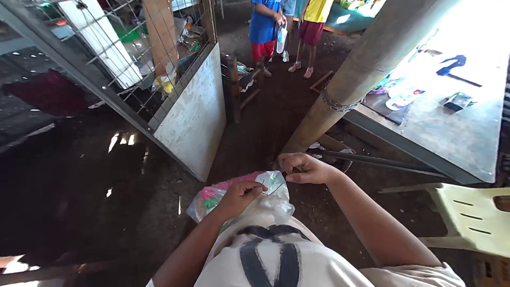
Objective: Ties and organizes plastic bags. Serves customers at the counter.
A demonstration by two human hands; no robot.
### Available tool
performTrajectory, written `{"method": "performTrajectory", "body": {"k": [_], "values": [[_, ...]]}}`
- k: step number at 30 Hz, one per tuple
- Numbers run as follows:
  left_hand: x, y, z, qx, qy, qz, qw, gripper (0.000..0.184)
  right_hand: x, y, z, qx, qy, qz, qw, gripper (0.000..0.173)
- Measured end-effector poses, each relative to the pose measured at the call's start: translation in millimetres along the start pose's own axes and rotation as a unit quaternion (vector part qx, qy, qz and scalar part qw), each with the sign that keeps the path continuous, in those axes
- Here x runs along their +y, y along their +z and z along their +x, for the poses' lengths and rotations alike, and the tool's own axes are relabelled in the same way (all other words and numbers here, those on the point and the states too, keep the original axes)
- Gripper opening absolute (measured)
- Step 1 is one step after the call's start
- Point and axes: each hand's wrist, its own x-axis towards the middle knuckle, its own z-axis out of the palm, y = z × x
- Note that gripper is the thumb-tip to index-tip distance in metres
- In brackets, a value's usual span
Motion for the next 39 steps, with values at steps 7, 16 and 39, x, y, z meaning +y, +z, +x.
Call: {"method": "performTrajectory", "body": {"k": [7, 16, 39], "values": [[1, 23, -1, 0.094, -0.034, 0.012, 0.995, 0.016, -29, 17, 30, -0.055, -0.048, -0.119, 0.990, 0.029], [-18, 41, -19, 0.169, 0.069, 0.044, 0.982, 0.035, -55, 49, 105, -0.210, 0.225, -0.200, 0.930, 0.024], [-23, 16, -25, 0.277, 0.060, -0.027, 0.959, 0.031, 15, 113, 11, 0.271, 0.128, 0.017, 0.954, 0.019]]}}
